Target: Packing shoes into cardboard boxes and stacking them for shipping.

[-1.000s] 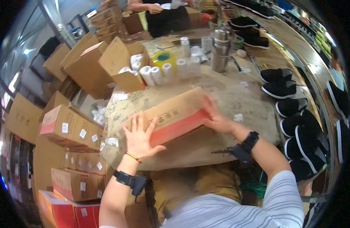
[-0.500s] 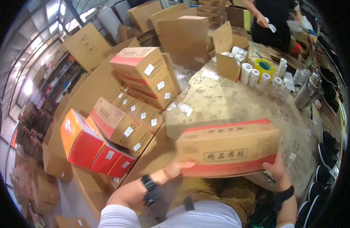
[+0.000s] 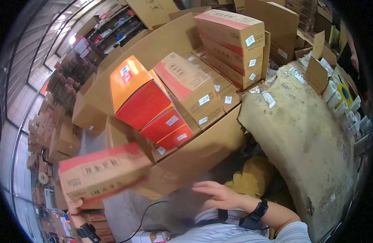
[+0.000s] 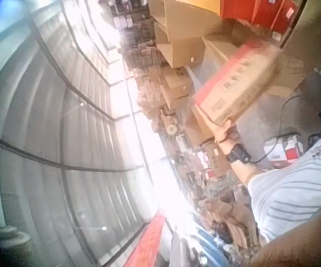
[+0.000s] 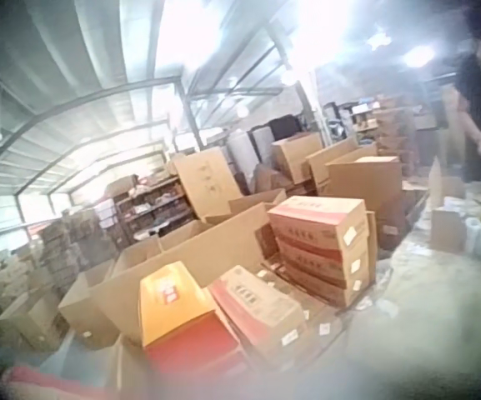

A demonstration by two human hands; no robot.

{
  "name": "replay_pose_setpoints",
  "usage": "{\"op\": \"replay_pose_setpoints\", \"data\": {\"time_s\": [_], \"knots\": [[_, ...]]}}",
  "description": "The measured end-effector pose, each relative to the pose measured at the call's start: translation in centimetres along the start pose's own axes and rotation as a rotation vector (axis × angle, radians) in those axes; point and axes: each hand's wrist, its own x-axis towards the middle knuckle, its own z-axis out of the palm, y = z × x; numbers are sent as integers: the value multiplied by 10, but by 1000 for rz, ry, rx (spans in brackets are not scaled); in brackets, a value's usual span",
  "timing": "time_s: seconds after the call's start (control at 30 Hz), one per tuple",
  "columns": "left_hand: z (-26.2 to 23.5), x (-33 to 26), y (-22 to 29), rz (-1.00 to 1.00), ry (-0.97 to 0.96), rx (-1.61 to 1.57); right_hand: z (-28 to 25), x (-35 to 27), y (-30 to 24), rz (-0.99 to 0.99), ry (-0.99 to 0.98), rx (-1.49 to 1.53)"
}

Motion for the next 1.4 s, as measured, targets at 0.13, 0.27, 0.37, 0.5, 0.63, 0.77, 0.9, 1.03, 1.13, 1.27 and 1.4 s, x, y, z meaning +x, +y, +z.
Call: {"op": "replay_pose_setpoints", "data": {"time_s": [0.13,0.27,0.37,0.5,0.63,0.77,0.9,1.03,1.13,1.27,1.4], "knots": [[16,37,-6,312,-47,1061,-5,-20,-3,141,154,-99],[85,89,-125,98,-473,1068,-5,-48,-9,162,202,-223],[138,90,-204,101,-524,872,-2,-68,-11,245,254,-210],[139,65,-302,88,-555,781,3,-72,-16,325,313,-174],[161,70,-265,0,-625,1109,-7,-51,-9,243,293,-231],[221,36,-242,321,-277,693,-22,-58,-18,181,344,-311],[344,-30,-167,623,-551,215,-17,-112,-12,201,538,-318],[465,-69,-133,698,-1171,58,-10,-152,-29,175,698,-363],[517,-99,-96,482,-1448,404,9,-197,-42,267,882,-395],[560,-99,-126,883,-1696,494,44,-254,-34,324,1244,-263],[575,-113,-107,514,-2169,560,70,-284,-26,385,1547,-4]]}}
